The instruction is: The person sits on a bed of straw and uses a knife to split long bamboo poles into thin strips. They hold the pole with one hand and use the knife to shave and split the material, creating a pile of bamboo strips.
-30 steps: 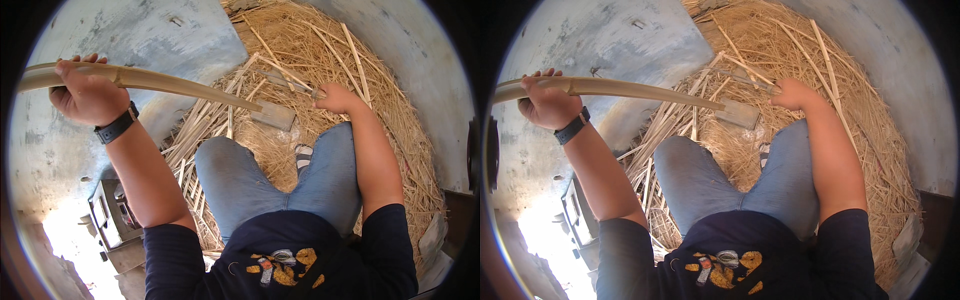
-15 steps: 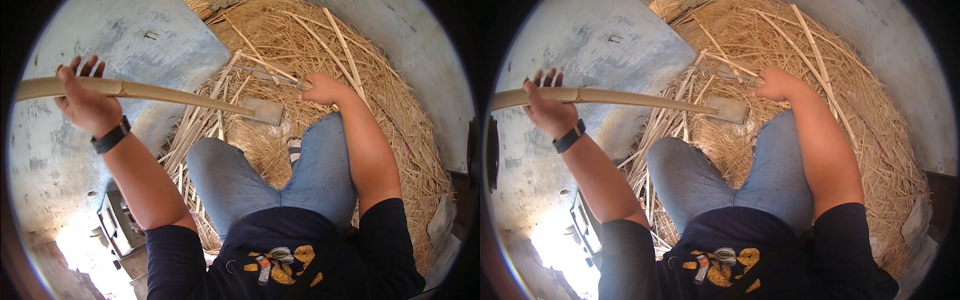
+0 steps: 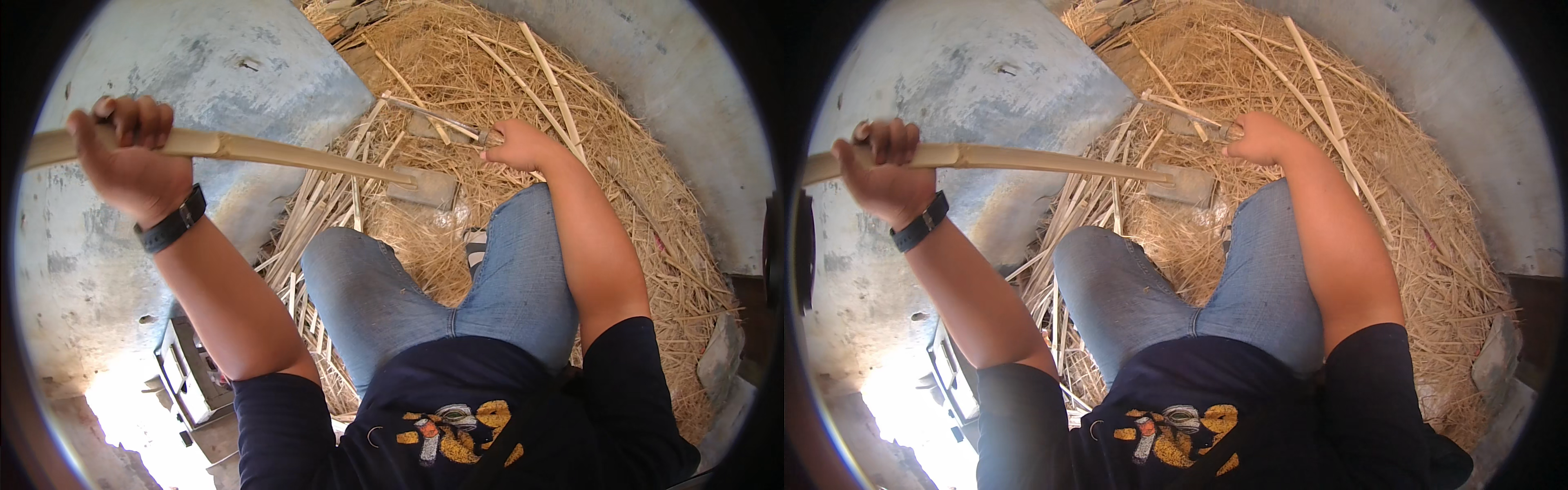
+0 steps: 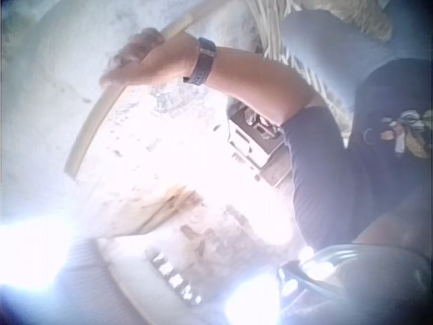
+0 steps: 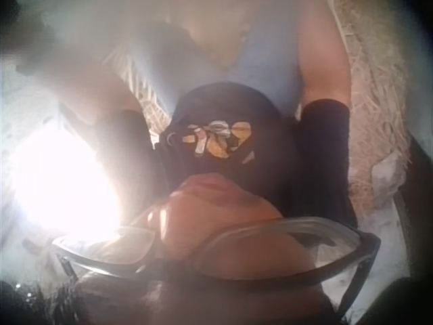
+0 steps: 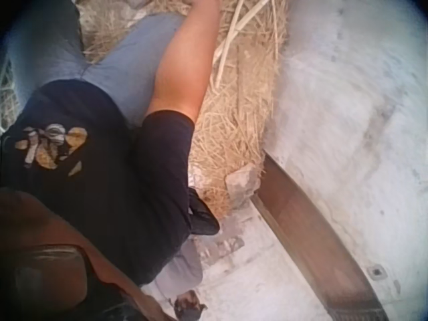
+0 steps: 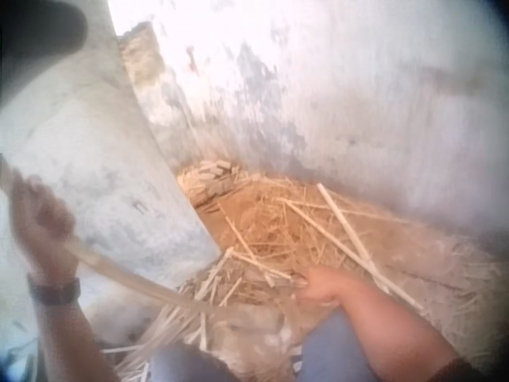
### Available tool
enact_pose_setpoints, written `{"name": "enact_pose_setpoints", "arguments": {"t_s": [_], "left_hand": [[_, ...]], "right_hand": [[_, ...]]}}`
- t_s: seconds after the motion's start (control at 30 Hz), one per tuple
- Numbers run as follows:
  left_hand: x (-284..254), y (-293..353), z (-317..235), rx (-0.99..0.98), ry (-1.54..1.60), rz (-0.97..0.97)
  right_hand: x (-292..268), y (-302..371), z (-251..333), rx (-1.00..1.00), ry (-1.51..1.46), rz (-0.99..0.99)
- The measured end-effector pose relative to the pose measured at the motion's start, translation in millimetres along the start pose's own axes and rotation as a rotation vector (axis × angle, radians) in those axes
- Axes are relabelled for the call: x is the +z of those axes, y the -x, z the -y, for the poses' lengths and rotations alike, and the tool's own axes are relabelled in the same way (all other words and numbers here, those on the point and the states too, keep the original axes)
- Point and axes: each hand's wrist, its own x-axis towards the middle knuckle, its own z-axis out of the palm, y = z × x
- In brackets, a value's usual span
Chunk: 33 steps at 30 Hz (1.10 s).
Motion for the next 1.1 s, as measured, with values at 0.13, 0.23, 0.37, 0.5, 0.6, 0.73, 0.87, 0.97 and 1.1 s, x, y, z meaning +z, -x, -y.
{"name": "enact_pose_setpoints", "arguments": {"t_s": [0.13,0.23,0.37,0.5,0.6,0.73,0.87,0.97,1.1], "left_hand": [[8.9,-2.0,10.6,-0.074,0.035,0.029],[1.8,-8.0,5.3,-0.193,0.114,0.205],[-3.8,-19.1,0.5,-0.253,0.198,0.280],[-16.0,-21.6,13.3,-0.245,0.201,0.232],[-25.3,-28.4,18.9,-0.237,0.224,0.213],[-18.9,-32.7,25.9,-0.198,0.171,0.181],[-36.7,-37.6,27.7,-0.216,0.186,0.127],[-48.5,-37.9,30.3,-0.203,0.168,0.124],[-46.8,-43.2,33.5,-0.156,0.122,0.053]], "right_hand": [[6.5,-2.7,-13.5,-0.064,-0.041,-0.185],[2.3,8.4,9.6,-0.086,-0.114,-0.237],[1.8,9.1,51.2,-0.202,-0.430,-0.322],[21.8,6.2,115.2,-0.297,-0.610,-0.435],[63.3,23.3,156.1,-0.359,-0.658,-0.440],[156.8,4.0,134.5,-0.249,-0.614,-0.265],[195.1,-44.6,94.5,0.128,-0.606,-0.065],[195.2,-36.4,113.7,-0.030,-0.733,-0.112],[180.2,-18.7,141.4,-0.342,-0.697,-0.214]]}}
